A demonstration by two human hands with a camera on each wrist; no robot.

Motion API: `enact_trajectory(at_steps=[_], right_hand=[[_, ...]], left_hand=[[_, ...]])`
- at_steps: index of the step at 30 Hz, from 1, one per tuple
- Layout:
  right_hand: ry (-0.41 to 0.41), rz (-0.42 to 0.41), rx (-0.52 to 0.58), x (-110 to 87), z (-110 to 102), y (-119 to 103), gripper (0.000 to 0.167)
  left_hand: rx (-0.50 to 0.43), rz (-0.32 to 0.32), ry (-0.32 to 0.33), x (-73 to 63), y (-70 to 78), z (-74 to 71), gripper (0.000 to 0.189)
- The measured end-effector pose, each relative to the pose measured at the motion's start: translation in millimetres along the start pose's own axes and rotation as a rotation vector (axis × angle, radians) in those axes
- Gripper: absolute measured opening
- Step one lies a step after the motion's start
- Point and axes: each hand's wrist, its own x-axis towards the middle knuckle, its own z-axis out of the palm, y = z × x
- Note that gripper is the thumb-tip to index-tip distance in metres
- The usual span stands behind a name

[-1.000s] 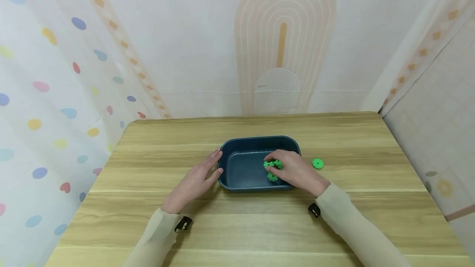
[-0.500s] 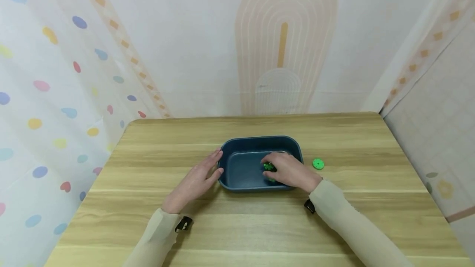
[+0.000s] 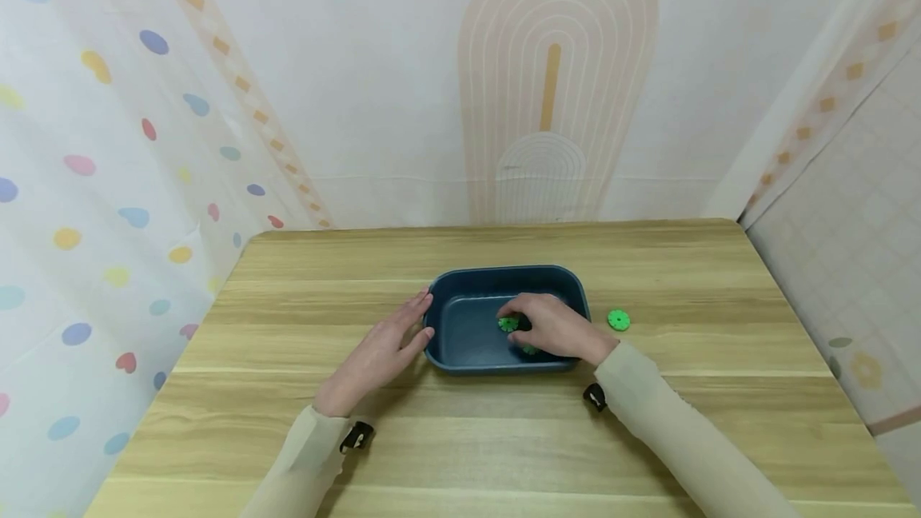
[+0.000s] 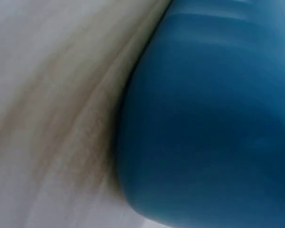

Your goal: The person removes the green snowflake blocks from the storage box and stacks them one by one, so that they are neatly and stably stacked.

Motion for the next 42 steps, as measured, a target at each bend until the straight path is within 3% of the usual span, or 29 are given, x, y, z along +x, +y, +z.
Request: enact_trajectory(at_steps=[5,12,42], right_hand=[[0.034,0.03,0.03,2.6,-4.1,2.6,0.033],[0.019,0.073,0.035,7.2,-3.8,5.5,0.034],[-0.014,0.056,-0.038,19.3,4.0,14.2,0.034]], left_hand=[[-0.008,0.001,0.002,-0.4,0.9,-0.4,0.061],[-0.009,-0.004,0.0,-0.7,0.2,-0.1,0.06],[-0.001,-0.005,0.0,-0.8,-0.3,0.6,0.061]])
